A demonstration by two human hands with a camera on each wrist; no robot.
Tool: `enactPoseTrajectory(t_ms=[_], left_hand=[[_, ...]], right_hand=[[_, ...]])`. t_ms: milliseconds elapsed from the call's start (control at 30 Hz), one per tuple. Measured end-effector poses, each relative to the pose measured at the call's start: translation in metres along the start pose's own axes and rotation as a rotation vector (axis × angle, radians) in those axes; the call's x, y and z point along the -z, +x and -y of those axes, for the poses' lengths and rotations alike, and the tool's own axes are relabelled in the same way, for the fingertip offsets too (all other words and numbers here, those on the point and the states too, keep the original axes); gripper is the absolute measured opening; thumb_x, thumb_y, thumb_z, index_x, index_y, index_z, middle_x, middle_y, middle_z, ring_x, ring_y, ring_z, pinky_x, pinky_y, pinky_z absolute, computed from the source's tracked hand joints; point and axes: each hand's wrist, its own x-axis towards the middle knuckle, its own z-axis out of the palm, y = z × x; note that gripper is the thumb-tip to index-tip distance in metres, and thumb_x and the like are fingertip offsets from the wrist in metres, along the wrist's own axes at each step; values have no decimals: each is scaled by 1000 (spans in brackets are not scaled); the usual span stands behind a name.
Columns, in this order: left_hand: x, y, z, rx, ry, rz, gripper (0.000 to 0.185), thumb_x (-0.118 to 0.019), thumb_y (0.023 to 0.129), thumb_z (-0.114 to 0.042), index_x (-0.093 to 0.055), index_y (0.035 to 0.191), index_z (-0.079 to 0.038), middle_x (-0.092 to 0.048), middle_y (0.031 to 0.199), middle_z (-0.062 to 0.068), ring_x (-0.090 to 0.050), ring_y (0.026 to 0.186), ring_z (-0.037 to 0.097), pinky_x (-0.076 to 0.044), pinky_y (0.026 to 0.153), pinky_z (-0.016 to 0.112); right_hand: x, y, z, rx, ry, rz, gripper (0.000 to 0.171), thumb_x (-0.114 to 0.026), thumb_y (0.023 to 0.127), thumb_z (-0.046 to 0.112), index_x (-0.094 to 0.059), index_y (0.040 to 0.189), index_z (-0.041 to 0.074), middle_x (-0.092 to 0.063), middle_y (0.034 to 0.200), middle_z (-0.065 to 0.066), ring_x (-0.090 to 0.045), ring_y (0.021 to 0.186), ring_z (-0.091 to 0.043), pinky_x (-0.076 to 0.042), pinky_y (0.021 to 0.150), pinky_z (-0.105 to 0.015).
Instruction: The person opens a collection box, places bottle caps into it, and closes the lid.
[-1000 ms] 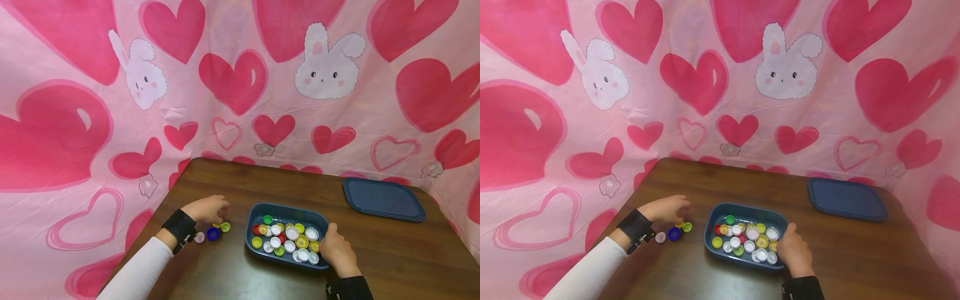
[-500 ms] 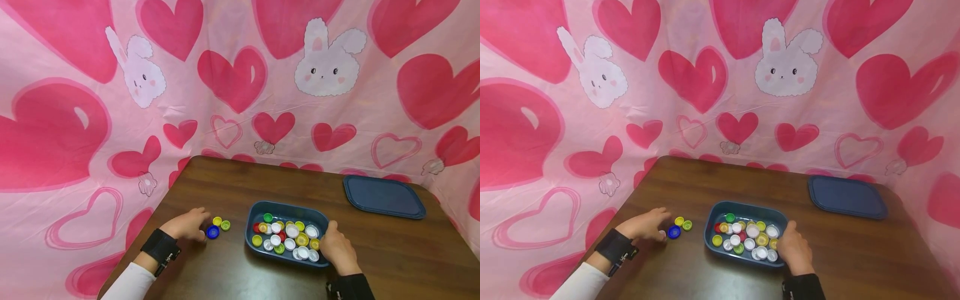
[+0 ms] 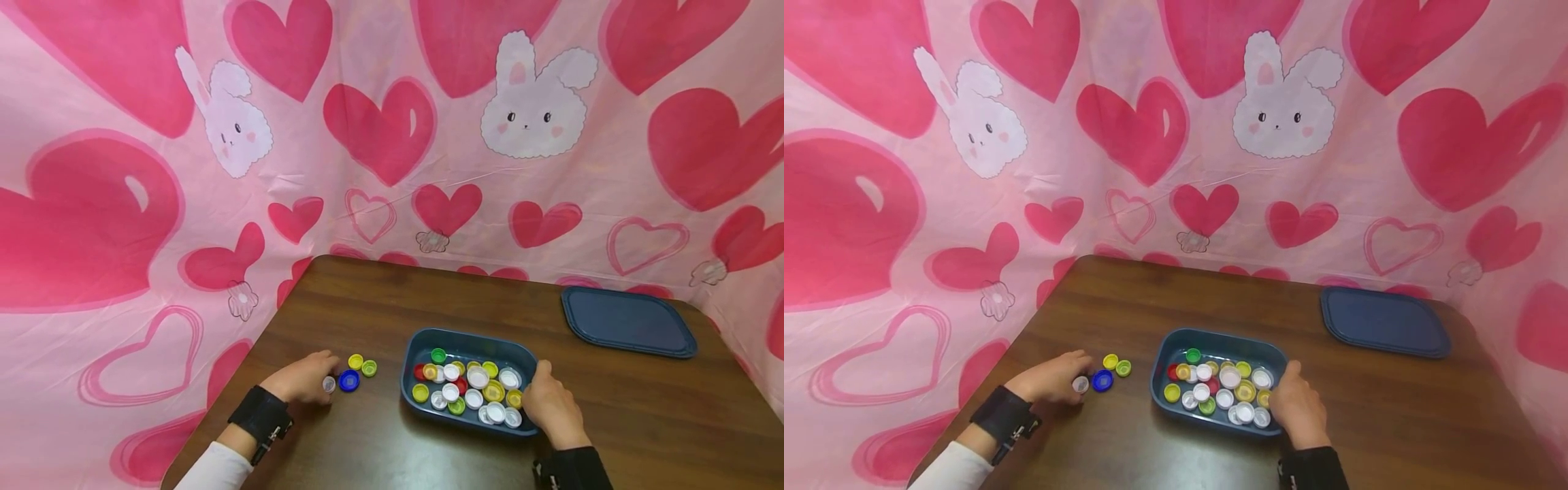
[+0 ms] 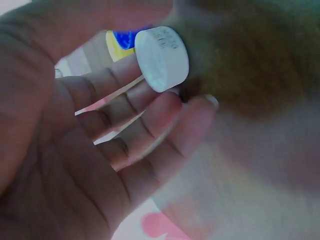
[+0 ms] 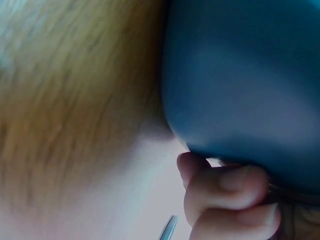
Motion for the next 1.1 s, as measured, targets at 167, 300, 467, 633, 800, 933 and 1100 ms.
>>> enactPoseTrajectory(t_ms=[167, 300, 467, 633, 800, 933, 1100], left_hand=[[2, 7, 0, 24, -1, -11, 31, -85, 72, -1, -65, 95, -9, -54, 87, 0, -51, 79, 17, -52, 71, 34], [11, 17, -9, 4, 17, -35, 31, -84, 74, -1, -67, 98, -8, -56, 88, -1, -53, 81, 17, -55, 78, 37], [25, 40, -33, -65, 81, -44, 27, -82, 78, -3, -68, 101, -6, -56, 88, -2, -56, 81, 15, -57, 77, 36], [37, 65, -66, -168, 169, -33, 25, -82, 80, -8, -66, 99, -11, -56, 90, -3, -56, 83, 14, -55, 74, 29], [40, 85, -103, -214, 193, 29, 30, -83, 81, -12, -70, 108, -13, -59, 95, -4, -56, 89, 13, -55, 76, 25], [35, 100, -126, -237, 229, 95, 30, -83, 83, -14, -72, 111, -14, -58, 97, -5, -55, 92, 12, -55, 79, 24], [28, 117, -143, -275, 277, 147, 27, -82, 85, -13, -72, 110, -14, -58, 97, -7, -54, 93, 12, -54, 81, 23]], right_hand=[[1, 0, 0, -8, 0, 4, 43, -49, 95, 9, -30, 128, -10, -58, 106, -35, -59, 84, -41, -49, 72, -54], [2, 0, -1, -7, 0, 2, 41, -49, 96, 9, -30, 127, -9, -58, 106, -35, -59, 84, -41, -49, 72, -54], [3, -1, -1, -11, 3, 0, 41, -48, 96, 9, -30, 128, -9, -58, 105, -35, -59, 84, -41, -49, 71, -54], [1, 0, -1, -6, -4, -11, 40, -48, 96, 9, -31, 127, -9, -59, 106, -36, -60, 85, -43, -49, 72, -55], [0, 0, 0, -7, 0, -15, 38, -48, 95, 8, -32, 125, -8, -59, 103, -34, -59, 83, -41, -50, 70, -53], [-1, 0, 1, -6, -1, -14, 38, -49, 95, 9, -32, 124, -8, -60, 101, -32, -59, 81, -40, -50, 68, -52], [-1, 0, 0, -6, 1, -12, 38, -49, 95, 9, -33, 125, -8, -60, 101, -33, -59, 81, -40, -49, 69, -52]])
